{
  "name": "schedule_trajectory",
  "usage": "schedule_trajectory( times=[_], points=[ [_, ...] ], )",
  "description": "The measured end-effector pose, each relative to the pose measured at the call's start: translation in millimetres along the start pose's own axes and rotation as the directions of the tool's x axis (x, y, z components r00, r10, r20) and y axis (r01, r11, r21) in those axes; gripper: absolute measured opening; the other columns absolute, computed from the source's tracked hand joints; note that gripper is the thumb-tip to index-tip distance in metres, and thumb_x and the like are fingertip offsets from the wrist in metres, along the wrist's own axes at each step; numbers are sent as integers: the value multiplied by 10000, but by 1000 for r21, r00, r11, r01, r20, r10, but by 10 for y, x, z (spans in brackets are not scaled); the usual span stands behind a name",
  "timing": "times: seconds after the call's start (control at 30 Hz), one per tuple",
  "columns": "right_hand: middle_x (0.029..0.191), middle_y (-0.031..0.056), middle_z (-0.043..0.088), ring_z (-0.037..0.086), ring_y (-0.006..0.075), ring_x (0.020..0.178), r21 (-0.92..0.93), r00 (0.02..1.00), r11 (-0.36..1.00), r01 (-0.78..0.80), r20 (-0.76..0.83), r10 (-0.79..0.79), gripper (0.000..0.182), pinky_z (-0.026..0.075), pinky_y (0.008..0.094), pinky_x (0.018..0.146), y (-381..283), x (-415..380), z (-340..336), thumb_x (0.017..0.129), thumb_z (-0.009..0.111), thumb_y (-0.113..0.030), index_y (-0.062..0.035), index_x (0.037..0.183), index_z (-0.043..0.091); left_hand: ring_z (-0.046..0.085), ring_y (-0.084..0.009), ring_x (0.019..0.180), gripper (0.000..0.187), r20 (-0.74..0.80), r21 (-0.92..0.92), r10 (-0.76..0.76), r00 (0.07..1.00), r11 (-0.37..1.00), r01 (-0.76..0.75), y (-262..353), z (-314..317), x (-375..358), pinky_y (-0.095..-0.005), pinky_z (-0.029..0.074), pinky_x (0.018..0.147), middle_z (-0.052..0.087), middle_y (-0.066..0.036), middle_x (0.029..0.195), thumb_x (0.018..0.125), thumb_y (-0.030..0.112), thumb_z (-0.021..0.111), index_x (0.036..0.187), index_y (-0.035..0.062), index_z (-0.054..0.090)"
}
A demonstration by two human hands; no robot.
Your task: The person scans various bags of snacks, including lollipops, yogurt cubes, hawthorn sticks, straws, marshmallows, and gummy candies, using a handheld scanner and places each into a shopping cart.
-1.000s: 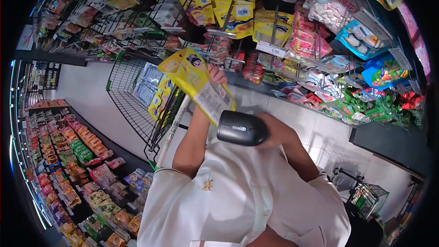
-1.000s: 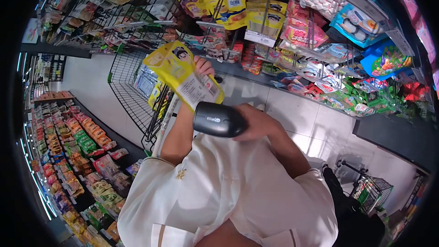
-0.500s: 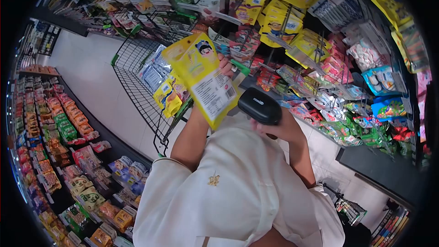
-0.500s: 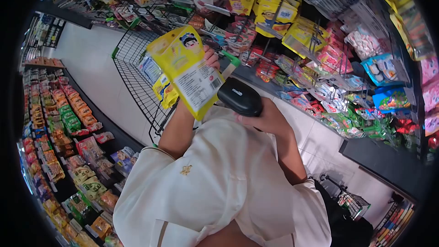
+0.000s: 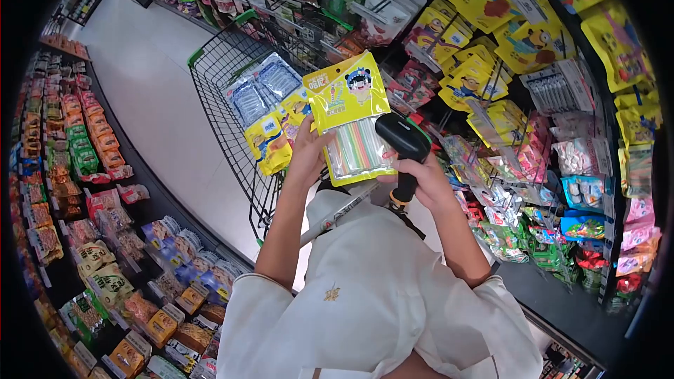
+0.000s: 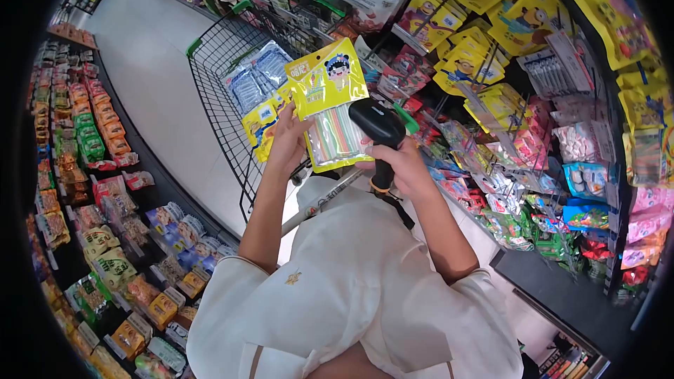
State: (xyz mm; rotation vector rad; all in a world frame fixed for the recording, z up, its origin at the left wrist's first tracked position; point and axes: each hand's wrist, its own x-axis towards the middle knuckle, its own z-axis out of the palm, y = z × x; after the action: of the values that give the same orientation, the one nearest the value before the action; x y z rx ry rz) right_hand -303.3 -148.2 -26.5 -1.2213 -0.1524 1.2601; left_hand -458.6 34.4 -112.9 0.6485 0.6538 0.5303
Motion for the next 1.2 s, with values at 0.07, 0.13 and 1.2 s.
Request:
schedule_trajectory(
  times=[0.07, 0.13, 1.2],
  points=[
    [1064, 83, 610, 648, 218, 958, 82, 999, 996, -26, -17, 28, 373, 630, 456, 810, -21, 152, 85, 810, 650, 44, 1, 1175, 584, 592, -230, 1189, 731, 60, -29, -6, 998, 1000, 8, 115, -34, -116, -342, 516, 975, 547, -155, 1345, 887, -95, 600, 1508, 60, 247],
    [1070, 90, 613, 650, 225, 968, 62, 999, 997, -47, 0, 47, 352, 630, 460, 805, 18, 309, 136, 826, 641, 34, 6, 1172, 590, 542, -244, 1258, 863, 73, -47, -30, 997, 998, 34, 61, -219, -67, -355, 501, 1010, 461, -148, 1442, 861, -129, 604, 1558, 92, 145],
    [1111, 153, 665, 716, 296, 898, 153, 949, 943, -295, -69, 308, 378, 621, 398, 762, 665, 693, -120, 858, 659, -54, 45, 1214, 580, 647, -227, 863, 304, -533, 222, 149, 833, 974, -32, -777, -3741, 3304, -376, 537, 719, 657, -139, 1056, 895, 37, 622, 1190, -20, 574]
  ],
)
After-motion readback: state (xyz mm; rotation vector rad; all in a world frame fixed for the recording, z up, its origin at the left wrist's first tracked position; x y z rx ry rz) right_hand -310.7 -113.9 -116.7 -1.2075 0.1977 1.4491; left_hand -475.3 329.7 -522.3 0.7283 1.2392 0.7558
